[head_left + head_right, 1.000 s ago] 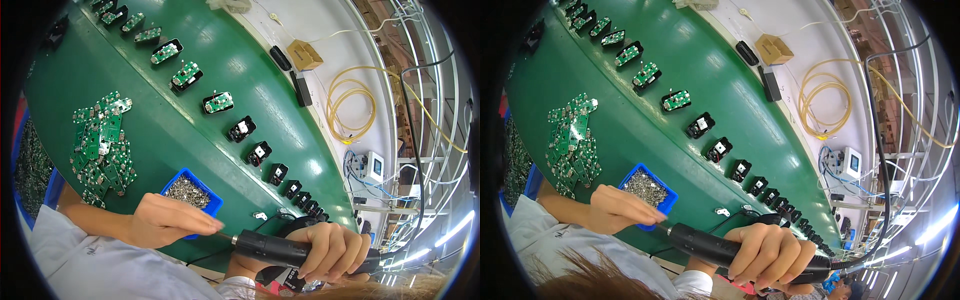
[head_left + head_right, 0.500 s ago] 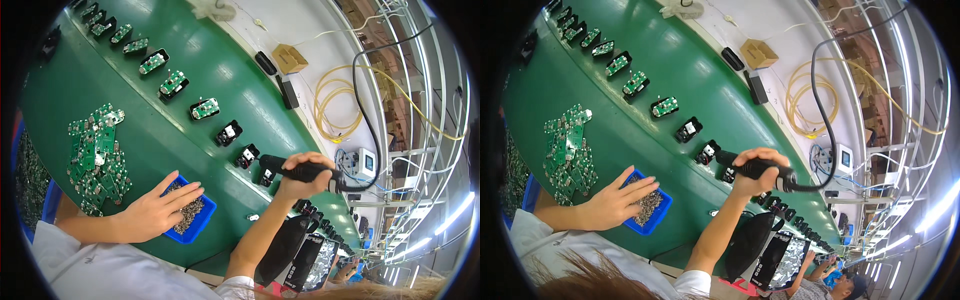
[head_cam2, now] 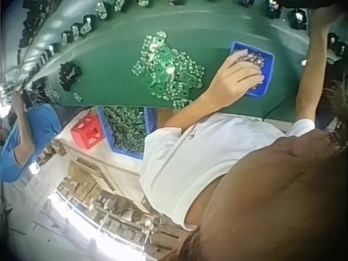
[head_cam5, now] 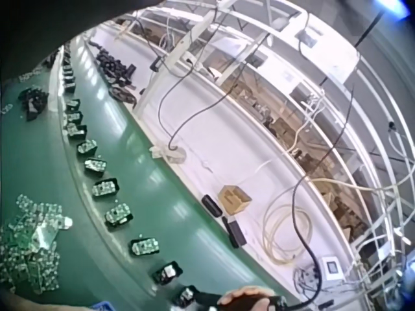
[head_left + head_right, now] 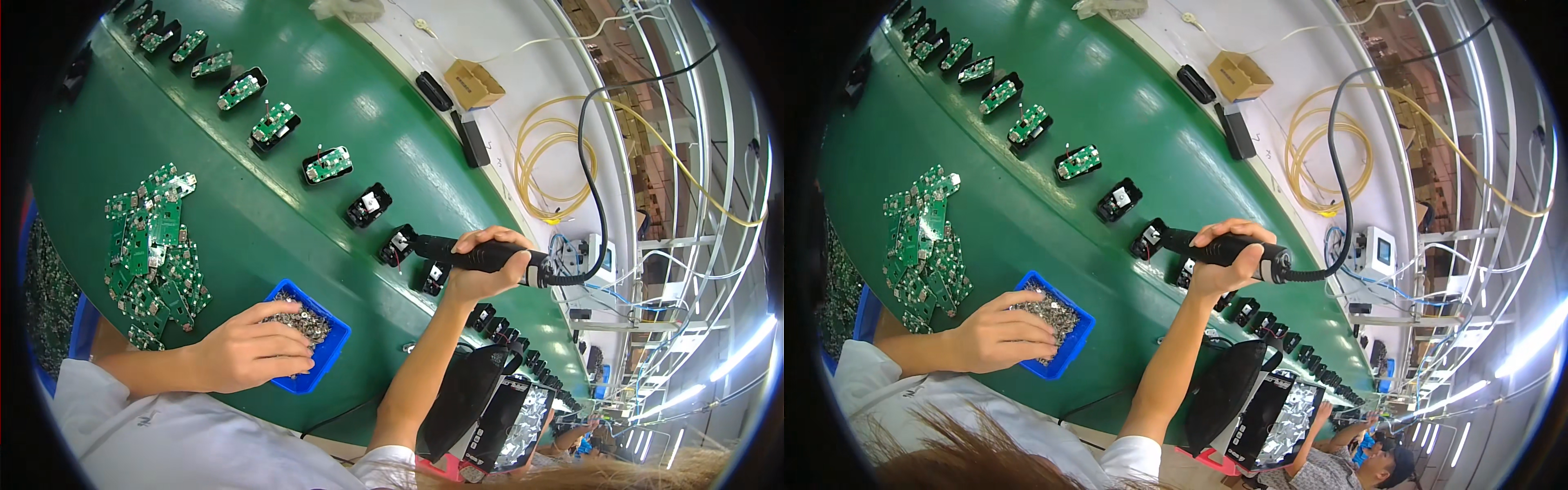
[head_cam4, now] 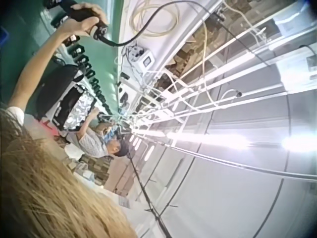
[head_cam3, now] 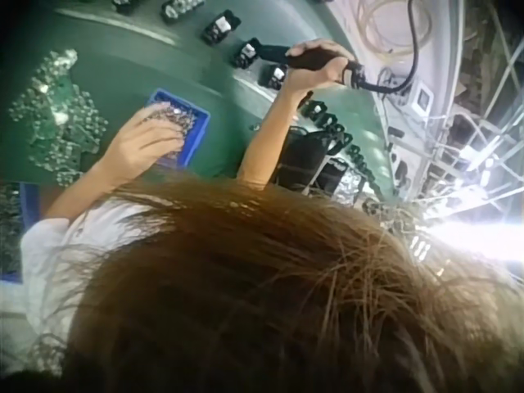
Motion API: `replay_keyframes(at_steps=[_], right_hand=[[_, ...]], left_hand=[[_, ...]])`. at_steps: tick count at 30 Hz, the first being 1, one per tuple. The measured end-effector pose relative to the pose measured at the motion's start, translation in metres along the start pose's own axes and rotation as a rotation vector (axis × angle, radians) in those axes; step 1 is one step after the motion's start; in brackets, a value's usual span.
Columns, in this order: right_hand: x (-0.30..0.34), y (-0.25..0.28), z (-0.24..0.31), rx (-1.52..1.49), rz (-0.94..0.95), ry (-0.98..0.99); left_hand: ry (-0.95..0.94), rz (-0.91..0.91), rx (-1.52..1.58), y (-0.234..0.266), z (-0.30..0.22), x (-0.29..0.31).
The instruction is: Assemble electronic components into plastic housings using an electric screwdriver.
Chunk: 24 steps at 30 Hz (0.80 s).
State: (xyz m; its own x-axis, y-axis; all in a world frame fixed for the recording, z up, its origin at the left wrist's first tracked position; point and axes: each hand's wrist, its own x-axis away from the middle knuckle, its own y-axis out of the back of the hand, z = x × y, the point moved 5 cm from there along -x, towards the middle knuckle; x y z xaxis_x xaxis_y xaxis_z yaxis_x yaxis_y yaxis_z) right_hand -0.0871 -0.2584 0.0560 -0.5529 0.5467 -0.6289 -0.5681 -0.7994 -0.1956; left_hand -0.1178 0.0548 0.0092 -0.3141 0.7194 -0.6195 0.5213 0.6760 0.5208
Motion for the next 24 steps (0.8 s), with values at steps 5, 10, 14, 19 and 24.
replay_keyframes(at_steps=[5,10,14,19,24], right_hand=[[0.01,-0.014,-0.003,-0.008,0.135,0.013],[0.016,-0.019,-0.006,-0.027,0.231,0.002],[0.011,-0.016,-0.008,-0.064,0.221,-0.015],[0.0,0.006,-0.011,-0.082,-0.064,-0.106],[0.0,0.032,0.013,-0.307,-0.212,-0.16]], left_hand=[[0.049,-0.028,0.114,-0.004,0.008,0.003],[0.067,-0.035,0.115,-0.003,0.012,0.003],[0.067,-0.015,0.212,-0.002,0.013,0.001],[0.16,-0.059,0.408,0.002,0.013,-0.003],[0.454,-0.16,0.687,-0.003,0.024,-0.004]])
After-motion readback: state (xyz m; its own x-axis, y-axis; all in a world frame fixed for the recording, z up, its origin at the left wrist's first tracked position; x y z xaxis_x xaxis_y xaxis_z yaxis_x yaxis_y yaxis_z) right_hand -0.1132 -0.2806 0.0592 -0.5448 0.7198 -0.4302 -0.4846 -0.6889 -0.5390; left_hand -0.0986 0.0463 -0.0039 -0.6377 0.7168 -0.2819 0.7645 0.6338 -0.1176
